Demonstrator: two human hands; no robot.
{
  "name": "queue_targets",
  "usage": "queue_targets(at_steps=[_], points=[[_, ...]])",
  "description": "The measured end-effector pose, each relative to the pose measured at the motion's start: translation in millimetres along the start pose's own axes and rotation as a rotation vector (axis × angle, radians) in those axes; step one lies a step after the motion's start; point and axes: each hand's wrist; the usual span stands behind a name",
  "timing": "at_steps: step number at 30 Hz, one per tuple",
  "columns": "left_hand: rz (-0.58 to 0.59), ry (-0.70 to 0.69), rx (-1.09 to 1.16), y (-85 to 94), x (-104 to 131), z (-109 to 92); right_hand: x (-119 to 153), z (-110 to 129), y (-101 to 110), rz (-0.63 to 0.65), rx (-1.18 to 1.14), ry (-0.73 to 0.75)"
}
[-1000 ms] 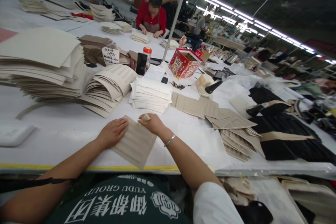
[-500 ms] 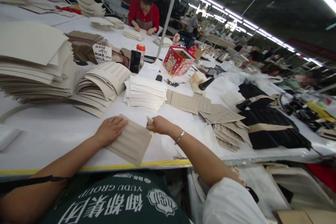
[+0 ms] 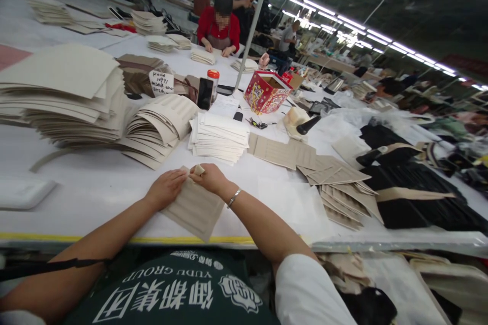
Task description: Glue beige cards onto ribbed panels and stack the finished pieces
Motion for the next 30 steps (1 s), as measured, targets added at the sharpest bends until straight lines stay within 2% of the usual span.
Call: queue_targets(at_steps=[2,4,9,11,13,16,19,21,23,26,28,30], points=[[0.006,0.0,0.002,-0.9,0,2,-6,1,-6,-0.01,0.017,0.003],[0.015,0.0,-0.006,-0.9,1,3,1,-1,0,0.022,0.044,-0.027],[0.026,-0.011,-0.012,-0.5,1,2,60,-11,37,0.148,0.118,-0.153],[0.019,-0.02,-0.007,-0.5,0,2,71,-11,43,0.172,0.153,-0.153],[0.009,-0.013,-0.004,-0.1,0,1,63,-7,39,0.195,0.182,-0.096],[0.006,0.001,-0.001,1.4,-1,0,24,3,18,0.18,0.201,0.043],[0.015,0.008,0.004,3.0,0,-1,-11,15,-1,0.121,0.213,0.116],[0.014,0.019,0.007,3.2,1,-2,-13,19,-1,0.149,0.231,0.129],[0.009,0.032,0.009,2.4,1,-2,5,16,10,0.216,0.246,0.12],[0.016,0.046,0.005,0.7,2,-2,47,5,34,0.285,0.233,0.046],[0.033,0.041,-0.001,0.0,2,0,65,0,43,0.282,0.192,-0.022],[0.053,0.028,-0.004,0.4,3,1,64,3,38,0.22,0.129,-0.05]])
Point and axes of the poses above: each hand's wrist, its own x-axis away from the middle knuckle, its own y-axis out of the back of the hand, z = x × y, and after that the axes turned 3 degrees about y, right-handed
